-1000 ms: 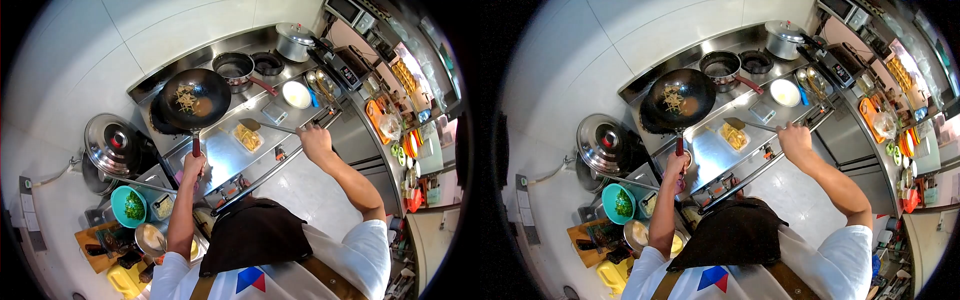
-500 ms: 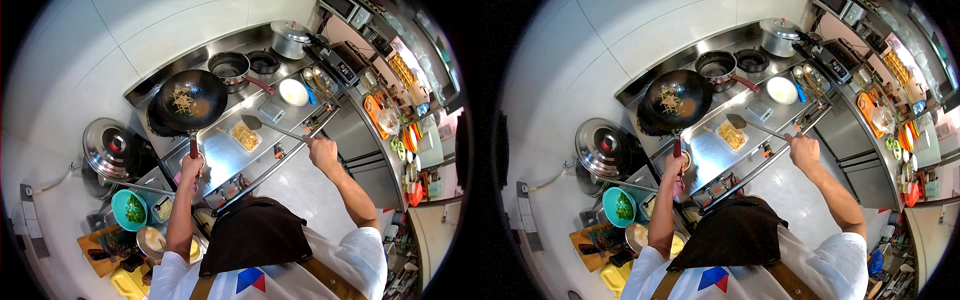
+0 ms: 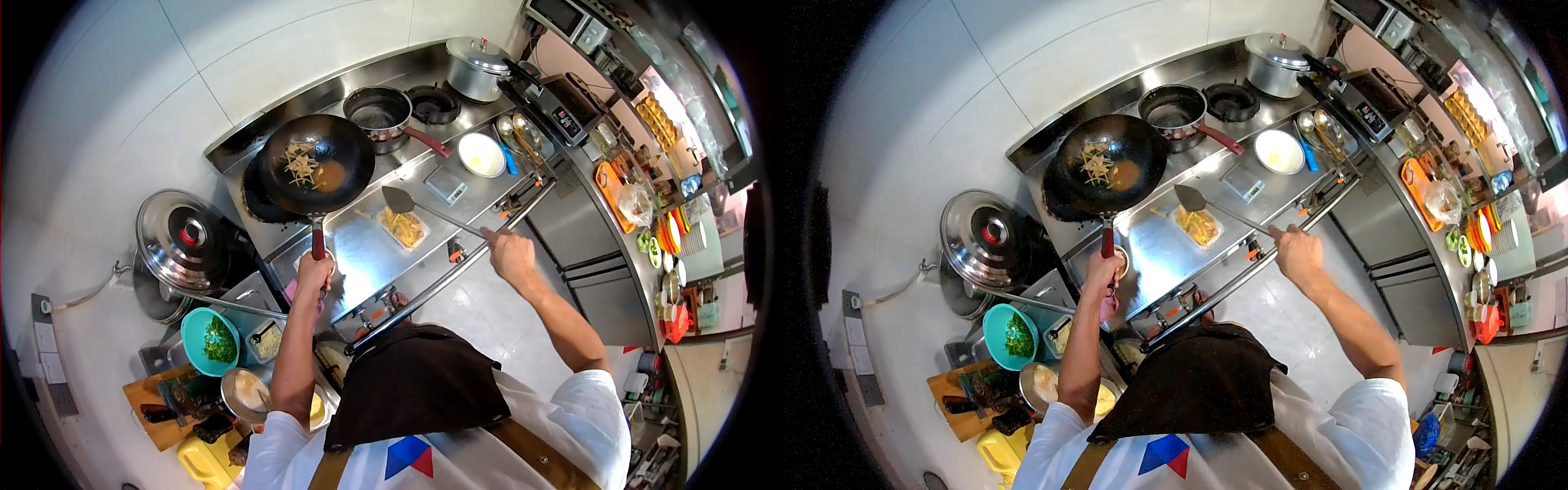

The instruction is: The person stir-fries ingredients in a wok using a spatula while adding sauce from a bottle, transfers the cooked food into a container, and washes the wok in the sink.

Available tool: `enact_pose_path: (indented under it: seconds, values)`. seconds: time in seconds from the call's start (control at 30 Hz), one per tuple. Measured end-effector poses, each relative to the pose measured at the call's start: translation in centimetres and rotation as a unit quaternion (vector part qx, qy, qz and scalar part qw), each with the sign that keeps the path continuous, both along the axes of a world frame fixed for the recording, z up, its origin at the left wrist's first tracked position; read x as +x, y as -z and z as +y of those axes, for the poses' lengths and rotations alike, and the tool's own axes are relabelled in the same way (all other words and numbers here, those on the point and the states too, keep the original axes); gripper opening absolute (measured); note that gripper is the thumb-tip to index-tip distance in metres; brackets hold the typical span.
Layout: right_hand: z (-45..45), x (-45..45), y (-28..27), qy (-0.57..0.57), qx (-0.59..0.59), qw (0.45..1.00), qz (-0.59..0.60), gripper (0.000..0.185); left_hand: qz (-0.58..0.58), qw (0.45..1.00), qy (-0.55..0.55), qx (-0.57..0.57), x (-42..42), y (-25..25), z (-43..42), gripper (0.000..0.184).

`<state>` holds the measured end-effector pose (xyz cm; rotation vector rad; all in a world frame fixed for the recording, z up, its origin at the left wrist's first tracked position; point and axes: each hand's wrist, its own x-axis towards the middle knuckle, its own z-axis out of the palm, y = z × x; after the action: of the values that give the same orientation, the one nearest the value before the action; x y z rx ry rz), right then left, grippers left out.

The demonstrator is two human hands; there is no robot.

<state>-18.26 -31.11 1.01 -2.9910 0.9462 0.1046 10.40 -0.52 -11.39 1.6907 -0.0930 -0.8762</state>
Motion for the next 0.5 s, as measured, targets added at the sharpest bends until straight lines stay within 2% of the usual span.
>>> enact_pose_path:
  seconds: [0.1,0.27,0.4,0.5]
  values:
    - [0.6,0.1,3.0,-0.003,0.001,1.000,-0.002,0.044,0.007,1.000,-0.007,-0.006,-0.1,-0.4,0.2,0.012]
    - [0.7,-0.6,3.3,0.026,0.015,0.999,-0.015,0.041,-0.004,1.000,0.003,0.020,0.1,-0.8,0.4,0.013]
    - [0.7,-1.5,-1.5,0.019,0.030,0.999,0.005,0.039,-0.006,1.000,-0.008,0.019,-0.1,-0.8,0.2,0.012]
    - [1.0,-2.1,-4.3,0.032,0.032,0.997,0.062,0.036,0.002,1.000,0.003,0.008,0.3,0.1,0.4,0.011]
